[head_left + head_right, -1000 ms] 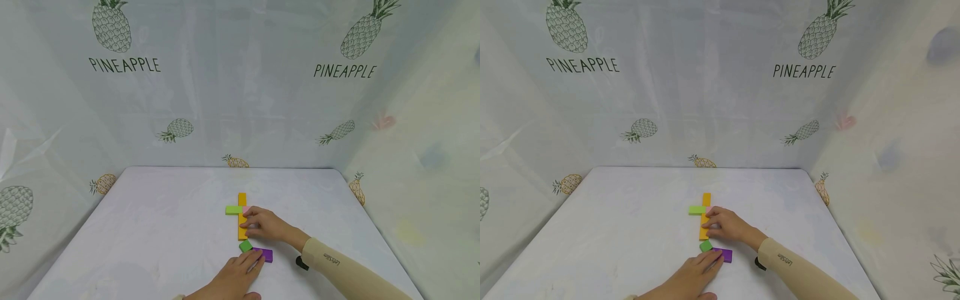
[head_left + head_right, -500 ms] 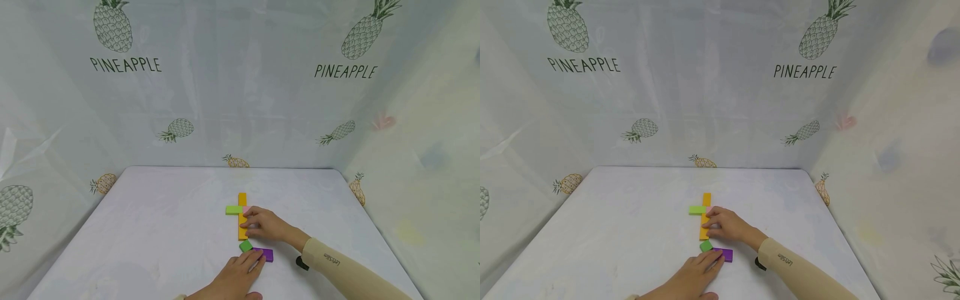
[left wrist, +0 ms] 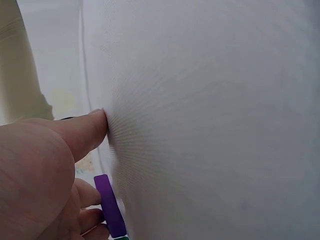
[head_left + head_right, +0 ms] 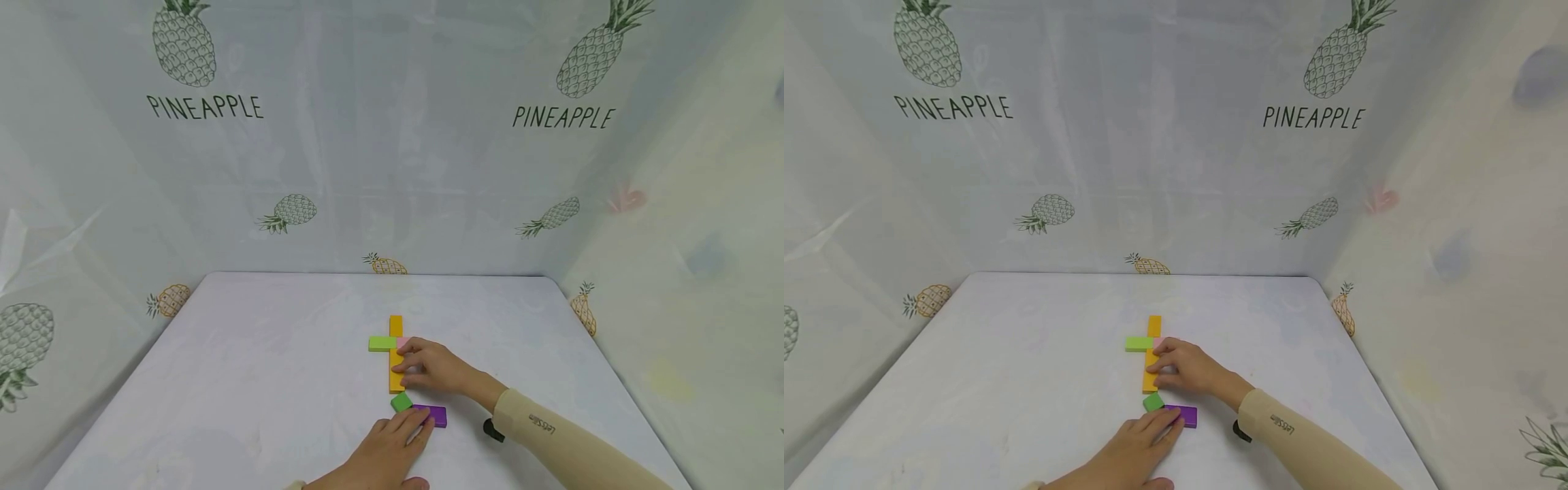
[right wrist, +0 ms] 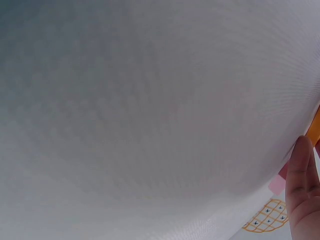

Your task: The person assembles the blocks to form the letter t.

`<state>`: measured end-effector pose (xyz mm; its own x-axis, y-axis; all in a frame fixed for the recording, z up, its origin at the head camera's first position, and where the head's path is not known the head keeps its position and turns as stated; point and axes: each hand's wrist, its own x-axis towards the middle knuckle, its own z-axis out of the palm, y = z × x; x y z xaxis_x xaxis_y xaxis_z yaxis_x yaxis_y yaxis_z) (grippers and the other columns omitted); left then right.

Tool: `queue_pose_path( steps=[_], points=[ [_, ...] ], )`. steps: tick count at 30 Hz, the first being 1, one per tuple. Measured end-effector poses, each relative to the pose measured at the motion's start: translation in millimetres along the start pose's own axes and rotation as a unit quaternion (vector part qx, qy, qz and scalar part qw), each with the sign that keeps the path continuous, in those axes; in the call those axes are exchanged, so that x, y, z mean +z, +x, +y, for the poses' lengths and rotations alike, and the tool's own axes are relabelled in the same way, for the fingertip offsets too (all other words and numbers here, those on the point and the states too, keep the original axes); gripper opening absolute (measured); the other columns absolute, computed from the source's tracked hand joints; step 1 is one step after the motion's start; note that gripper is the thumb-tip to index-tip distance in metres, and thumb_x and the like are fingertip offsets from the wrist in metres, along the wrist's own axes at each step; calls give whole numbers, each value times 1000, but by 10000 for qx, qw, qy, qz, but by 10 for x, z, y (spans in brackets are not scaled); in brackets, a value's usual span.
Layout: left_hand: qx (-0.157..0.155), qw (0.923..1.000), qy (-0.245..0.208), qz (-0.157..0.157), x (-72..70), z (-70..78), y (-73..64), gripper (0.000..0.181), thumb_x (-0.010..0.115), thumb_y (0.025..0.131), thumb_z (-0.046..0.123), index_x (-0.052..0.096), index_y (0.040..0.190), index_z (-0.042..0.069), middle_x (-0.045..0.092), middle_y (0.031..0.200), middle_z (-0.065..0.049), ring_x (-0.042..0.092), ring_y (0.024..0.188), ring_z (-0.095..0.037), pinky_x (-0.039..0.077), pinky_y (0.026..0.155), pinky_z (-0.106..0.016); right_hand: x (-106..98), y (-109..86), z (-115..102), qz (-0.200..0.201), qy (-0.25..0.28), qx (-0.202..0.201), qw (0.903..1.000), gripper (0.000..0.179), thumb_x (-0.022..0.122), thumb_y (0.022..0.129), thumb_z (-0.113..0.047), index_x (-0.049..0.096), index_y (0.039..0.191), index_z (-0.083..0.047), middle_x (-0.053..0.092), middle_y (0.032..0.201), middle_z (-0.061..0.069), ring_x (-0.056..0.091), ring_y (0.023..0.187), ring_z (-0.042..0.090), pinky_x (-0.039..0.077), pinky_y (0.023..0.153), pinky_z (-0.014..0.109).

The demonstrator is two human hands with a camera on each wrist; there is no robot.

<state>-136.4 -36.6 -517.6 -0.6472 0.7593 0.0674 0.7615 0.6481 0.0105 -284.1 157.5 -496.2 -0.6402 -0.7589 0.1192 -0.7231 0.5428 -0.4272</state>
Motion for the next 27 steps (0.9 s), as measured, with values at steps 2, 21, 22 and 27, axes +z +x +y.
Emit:
queue_pose_path(
  steps=[2,21,22,27],
  points=[
    [-14,10000,-15,-22,-3,-1,3,85,52,102,70,40,164,13,37,168,-4,37,153,-22,52,102,-36,-7,0,-6,3,-28,-25,10000,26,81,96,-28,82,121,-19,65,135,5,62,123,21,55,101,35],
    [-52,10000,-6,4,9,-2,-2,86,51,102,70,39,165,13,36,169,-3,37,153,-21,51,103,-36,8,5,17,-10,-17,59,10000,26,81,96,-29,82,121,-21,65,136,4,62,124,21,55,104,36],
    [-52,10000,-1,1,5,-3,-1,86,51,101,70,39,165,13,36,169,-3,36,153,-21,51,103,-36,7,6,17,-29,-9,91,10000,26,81,96,-29,82,121,-22,65,137,4,62,124,20,55,104,35],
    [-51,10000,11,-18,-2,-2,0,86,51,101,71,39,165,13,36,169,-3,36,153,-21,51,102,-35,4,11,14,-57,24,145,9999,27,82,96,-30,82,122,-22,65,137,3,61,124,20,54,104,35]
  ],
)
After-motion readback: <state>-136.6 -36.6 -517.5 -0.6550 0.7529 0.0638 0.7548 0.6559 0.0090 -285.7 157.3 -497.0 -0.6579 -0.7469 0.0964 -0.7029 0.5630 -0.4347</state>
